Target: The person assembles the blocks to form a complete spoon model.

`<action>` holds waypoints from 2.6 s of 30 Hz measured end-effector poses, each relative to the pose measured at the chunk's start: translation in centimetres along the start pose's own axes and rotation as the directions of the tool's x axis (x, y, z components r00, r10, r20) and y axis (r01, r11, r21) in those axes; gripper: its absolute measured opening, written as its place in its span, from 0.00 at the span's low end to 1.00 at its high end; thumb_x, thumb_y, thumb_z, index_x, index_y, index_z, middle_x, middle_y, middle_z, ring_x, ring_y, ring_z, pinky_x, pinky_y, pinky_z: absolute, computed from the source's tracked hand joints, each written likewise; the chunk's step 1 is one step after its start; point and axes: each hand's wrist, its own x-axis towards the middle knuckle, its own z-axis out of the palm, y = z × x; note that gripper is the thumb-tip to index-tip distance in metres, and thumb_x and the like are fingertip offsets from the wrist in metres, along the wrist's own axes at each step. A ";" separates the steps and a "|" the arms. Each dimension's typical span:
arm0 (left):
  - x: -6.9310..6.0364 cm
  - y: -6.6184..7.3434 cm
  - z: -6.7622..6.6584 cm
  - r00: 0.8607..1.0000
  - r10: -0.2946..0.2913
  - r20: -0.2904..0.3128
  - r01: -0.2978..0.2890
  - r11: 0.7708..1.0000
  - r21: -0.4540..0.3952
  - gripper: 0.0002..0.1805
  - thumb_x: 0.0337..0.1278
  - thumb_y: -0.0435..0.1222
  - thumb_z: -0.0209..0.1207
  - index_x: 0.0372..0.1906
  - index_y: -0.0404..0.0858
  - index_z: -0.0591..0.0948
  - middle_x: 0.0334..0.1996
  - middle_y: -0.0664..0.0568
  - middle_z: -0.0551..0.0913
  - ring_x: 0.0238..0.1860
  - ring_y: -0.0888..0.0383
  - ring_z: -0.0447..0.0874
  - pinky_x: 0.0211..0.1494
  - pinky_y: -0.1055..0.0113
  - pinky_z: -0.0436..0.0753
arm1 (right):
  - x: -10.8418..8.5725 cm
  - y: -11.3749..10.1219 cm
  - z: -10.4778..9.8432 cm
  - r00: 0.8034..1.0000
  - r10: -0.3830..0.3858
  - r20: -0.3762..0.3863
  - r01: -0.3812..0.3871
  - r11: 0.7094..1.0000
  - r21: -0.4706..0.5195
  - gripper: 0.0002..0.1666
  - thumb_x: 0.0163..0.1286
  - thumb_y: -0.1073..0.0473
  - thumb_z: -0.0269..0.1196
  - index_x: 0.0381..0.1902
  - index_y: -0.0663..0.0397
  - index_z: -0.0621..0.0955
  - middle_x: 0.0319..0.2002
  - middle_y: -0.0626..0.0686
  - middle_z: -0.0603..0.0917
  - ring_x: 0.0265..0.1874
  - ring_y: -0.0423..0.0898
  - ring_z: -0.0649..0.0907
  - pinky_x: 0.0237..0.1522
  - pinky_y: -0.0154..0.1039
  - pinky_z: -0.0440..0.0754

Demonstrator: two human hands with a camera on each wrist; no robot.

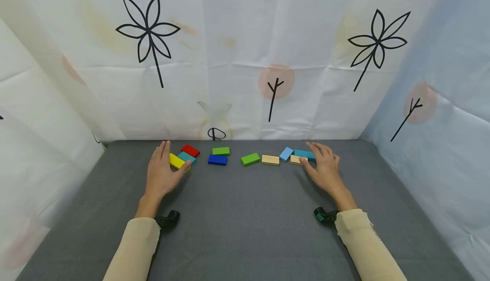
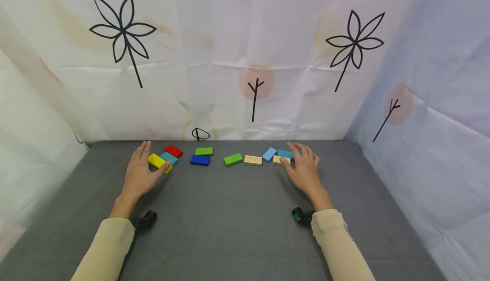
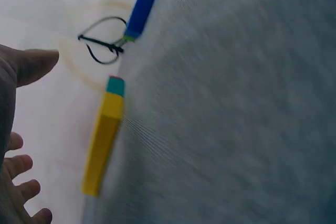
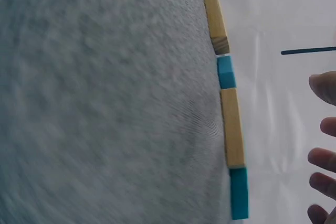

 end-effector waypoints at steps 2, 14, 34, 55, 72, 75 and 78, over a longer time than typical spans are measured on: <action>0.0 -0.5 0.3 0.998 -0.055 0.026 0.056 0.998 -0.040 0.56 0.64 0.59 0.60 0.81 0.30 0.47 0.79 0.32 0.48 0.77 0.31 0.45 0.75 0.33 0.49 | -0.1 0.0 0.2 1.000 0.013 -0.008 -0.013 0.999 0.040 0.33 0.73 0.54 0.65 0.71 0.60 0.72 0.65 0.69 0.70 0.65 0.69 0.65 0.57 0.70 0.57; -0.2 -2.2 1.2 0.967 -0.223 0.123 0.237 0.964 -0.120 0.63 0.56 0.62 0.65 0.81 0.30 0.46 0.78 0.30 0.49 0.77 0.32 0.47 0.74 0.31 0.47 | -0.6 -0.4 1.9 0.993 0.116 0.010 -0.116 0.981 0.155 0.31 0.70 0.56 0.69 0.66 0.65 0.76 0.52 0.68 0.74 0.46 0.64 0.74 0.46 0.62 0.67; -0.3 -2.1 1.3 0.963 -0.256 0.091 0.267 0.952 -0.149 0.58 0.55 0.53 0.71 0.79 0.27 0.54 0.75 0.26 0.56 0.76 0.31 0.51 0.75 0.34 0.47 | -1.2 -0.4 3.4 0.979 0.205 -0.015 -0.199 0.964 0.178 0.32 0.68 0.56 0.71 0.65 0.65 0.77 0.54 0.69 0.69 0.53 0.65 0.69 0.56 0.65 0.65; -0.3 4.3 0.8 0.984 -0.123 0.125 0.162 0.913 -0.374 0.57 0.49 0.54 0.75 0.80 0.38 0.60 0.76 0.35 0.62 0.75 0.35 0.57 0.70 0.35 0.63 | -1.4 -0.2 3.7 0.972 0.234 0.030 -0.236 0.958 0.160 0.33 0.70 0.53 0.69 0.68 0.62 0.76 0.57 0.70 0.68 0.56 0.66 0.68 0.58 0.68 0.61; -0.8 6.6 2.4 0.980 -0.056 0.193 0.132 0.905 -0.405 0.57 0.47 0.54 0.77 0.80 0.43 0.60 0.77 0.39 0.59 0.77 0.39 0.54 0.73 0.36 0.60 | -0.3 -0.5 4.0 0.926 0.377 0.033 -0.378 0.918 0.121 0.40 0.67 0.41 0.69 0.63 0.66 0.74 0.52 0.68 0.73 0.50 0.63 0.71 0.55 0.63 0.65; -0.9 6.7 2.4 0.979 -0.054 0.194 0.131 0.904 -0.407 0.57 0.47 0.53 0.77 0.80 0.42 0.60 0.77 0.39 0.59 0.77 0.40 0.54 0.73 0.36 0.60 | 0.0 -0.8 4.2 0.913 0.408 0.028 -0.408 0.907 0.099 0.42 0.65 0.38 0.69 0.62 0.66 0.75 0.53 0.69 0.73 0.51 0.65 0.70 0.56 0.64 0.64; -1.0 6.7 2.3 0.979 -0.056 0.194 0.132 0.904 -0.406 0.57 0.48 0.53 0.77 0.80 0.42 0.60 0.77 0.39 0.59 0.77 0.39 0.54 0.73 0.35 0.60 | 0.2 -0.9 4.6 0.898 0.439 0.017 -0.439 0.895 0.080 0.43 0.63 0.36 0.70 0.60 0.65 0.76 0.53 0.69 0.73 0.51 0.65 0.70 0.56 0.63 0.64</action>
